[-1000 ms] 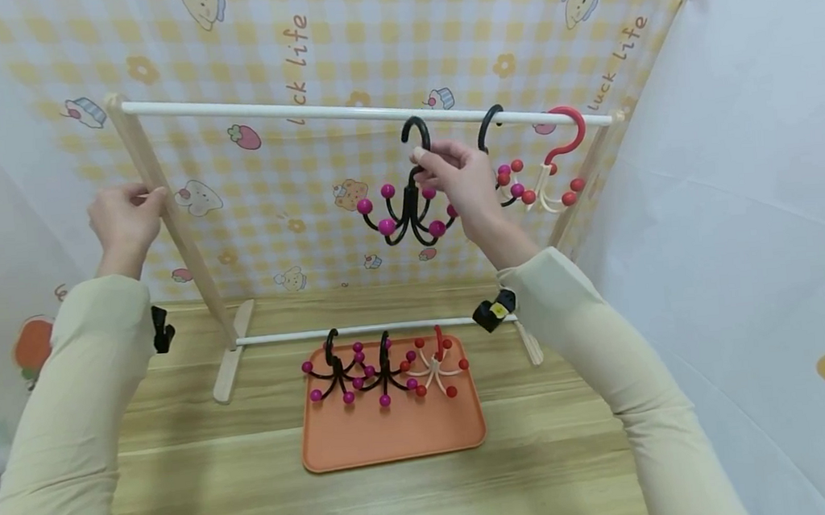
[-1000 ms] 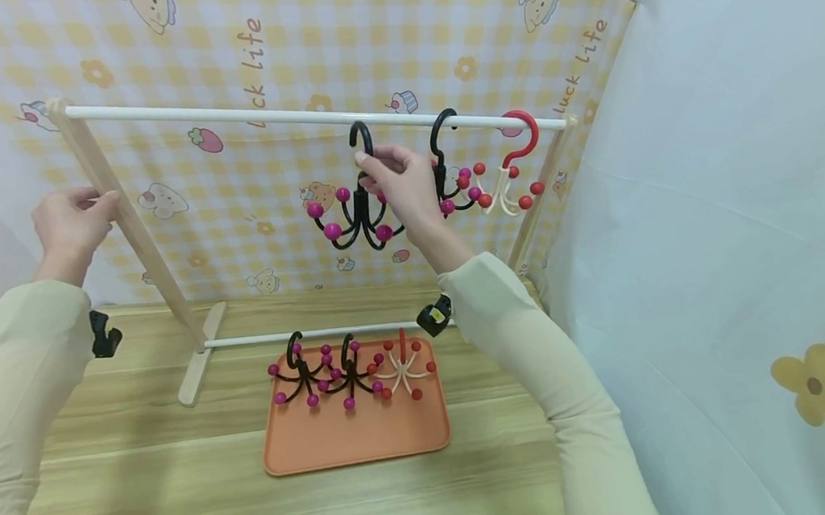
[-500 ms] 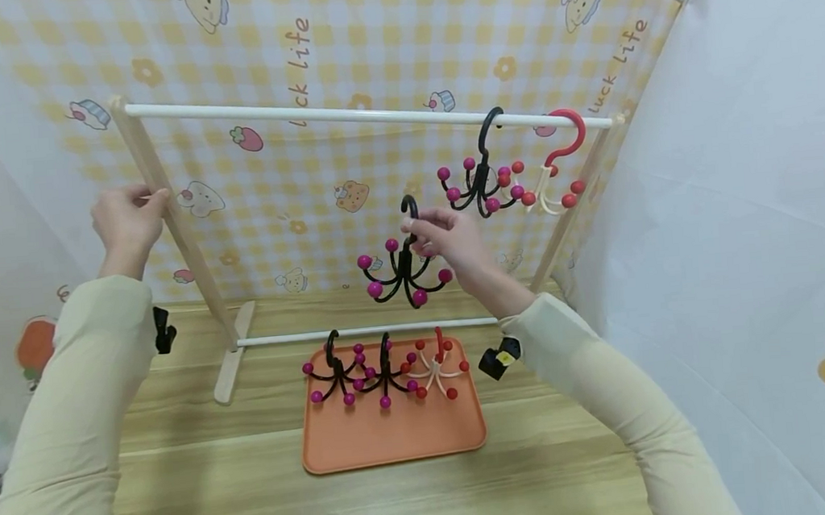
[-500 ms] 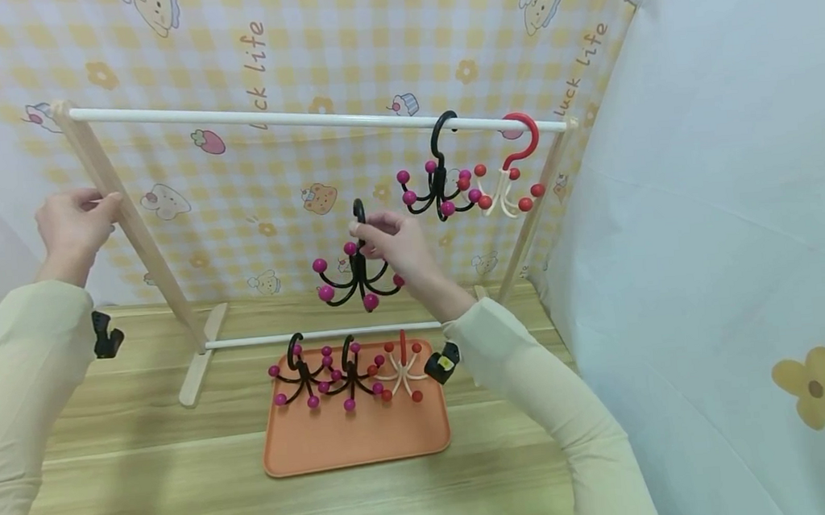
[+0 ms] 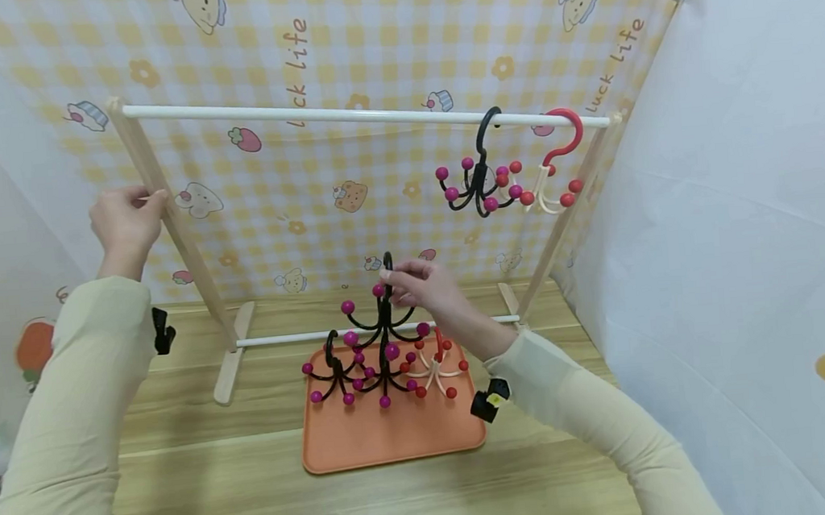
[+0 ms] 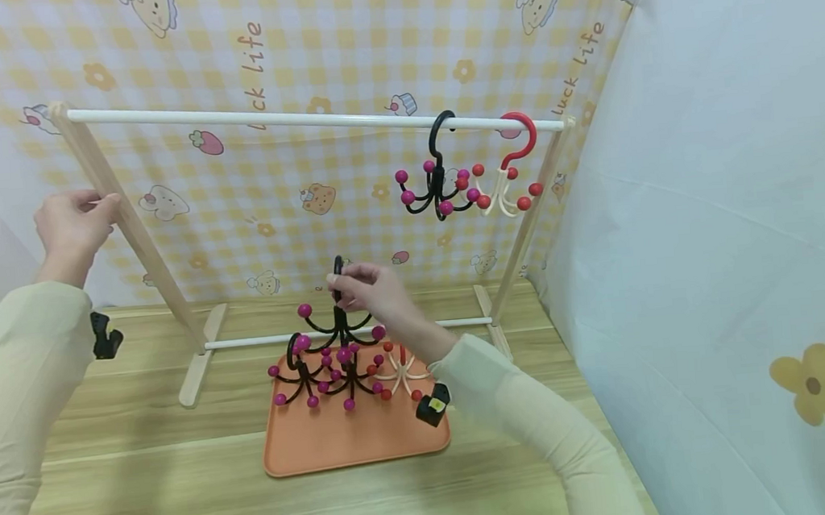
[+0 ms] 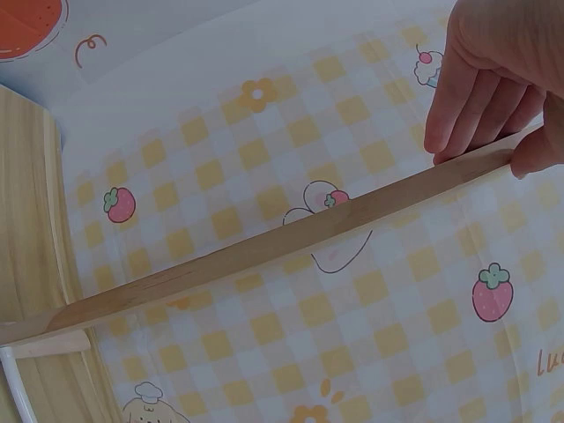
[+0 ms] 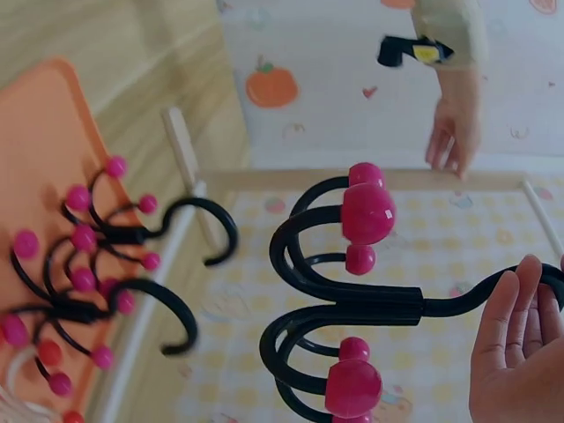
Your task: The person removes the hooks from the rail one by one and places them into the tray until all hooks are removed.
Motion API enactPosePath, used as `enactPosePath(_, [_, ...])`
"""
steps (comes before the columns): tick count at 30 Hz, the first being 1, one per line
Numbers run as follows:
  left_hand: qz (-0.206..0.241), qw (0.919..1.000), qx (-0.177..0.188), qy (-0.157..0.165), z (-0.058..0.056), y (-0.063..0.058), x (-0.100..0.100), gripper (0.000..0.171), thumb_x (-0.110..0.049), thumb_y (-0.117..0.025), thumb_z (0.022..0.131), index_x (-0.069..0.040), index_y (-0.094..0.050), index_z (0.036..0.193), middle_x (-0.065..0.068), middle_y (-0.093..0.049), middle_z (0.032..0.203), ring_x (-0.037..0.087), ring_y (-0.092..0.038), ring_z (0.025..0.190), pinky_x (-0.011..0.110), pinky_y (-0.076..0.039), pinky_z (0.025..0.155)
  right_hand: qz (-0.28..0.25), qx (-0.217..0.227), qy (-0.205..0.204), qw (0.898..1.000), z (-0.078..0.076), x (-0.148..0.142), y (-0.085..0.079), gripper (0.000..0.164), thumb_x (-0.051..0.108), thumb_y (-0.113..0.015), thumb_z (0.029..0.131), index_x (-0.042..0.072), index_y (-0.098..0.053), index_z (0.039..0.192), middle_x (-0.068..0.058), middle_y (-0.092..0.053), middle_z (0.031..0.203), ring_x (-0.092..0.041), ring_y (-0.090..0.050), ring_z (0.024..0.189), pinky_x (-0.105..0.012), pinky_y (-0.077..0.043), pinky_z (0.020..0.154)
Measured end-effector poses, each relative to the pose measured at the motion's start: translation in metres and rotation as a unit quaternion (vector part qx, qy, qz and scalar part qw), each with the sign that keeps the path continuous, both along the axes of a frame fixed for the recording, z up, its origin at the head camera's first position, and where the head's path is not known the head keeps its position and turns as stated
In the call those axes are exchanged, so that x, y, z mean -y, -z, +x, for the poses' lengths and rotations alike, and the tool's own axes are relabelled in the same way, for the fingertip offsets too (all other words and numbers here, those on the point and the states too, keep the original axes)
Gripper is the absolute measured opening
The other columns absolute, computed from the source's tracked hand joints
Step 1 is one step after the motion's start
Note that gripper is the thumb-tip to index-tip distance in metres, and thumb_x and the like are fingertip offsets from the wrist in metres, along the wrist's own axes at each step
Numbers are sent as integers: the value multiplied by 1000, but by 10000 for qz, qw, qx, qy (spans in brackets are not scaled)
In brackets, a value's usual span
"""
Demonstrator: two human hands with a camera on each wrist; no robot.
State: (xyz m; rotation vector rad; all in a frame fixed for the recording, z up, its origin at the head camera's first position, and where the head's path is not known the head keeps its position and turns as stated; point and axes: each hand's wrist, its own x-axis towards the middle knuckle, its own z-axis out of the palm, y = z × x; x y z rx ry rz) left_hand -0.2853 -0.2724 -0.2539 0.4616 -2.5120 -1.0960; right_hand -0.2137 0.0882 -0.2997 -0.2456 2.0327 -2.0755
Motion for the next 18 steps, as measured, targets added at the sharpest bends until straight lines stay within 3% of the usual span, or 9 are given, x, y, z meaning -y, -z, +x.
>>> enactPosePath(4, [8, 10000, -7, 8, 1, 0, -1, 51, -38, -41, 90, -1, -49, 124, 20, -52, 117, 32, -34, 115, 39, -32, 86, 25, 25, -241, 9997, 9, 5, 13, 24, 19, -61, 84, -1, -58, 96, -22, -58, 99, -17, -56, 69, -39, -47, 75])
enactPosePath(11, [37, 10000, -23, 25, 1, 0, 0, 50, -37, -42, 90, -1, -50, 123, 19, -52, 118, 32, -34, 115, 41, -30, 89, -39, 358, -479, 9982, 23, 15, 36, 21, 17, -61, 84, 0, -57, 93, -13, -62, 92, -18, -58, 69, -37, -48, 72])
enactPosePath(18, [54, 10000, -32, 35, 1, -1, -1, 50, -36, -41, 90, -1, -49, 124, 21, -51, 118, 32, -31, 117, 41, -29, 91, -26, 527, -700, 9962, 37, 24, 57, 16, 12, -60, 84, -2, -57, 92, -21, -60, 95, -23, -60, 72, -41, -47, 74])
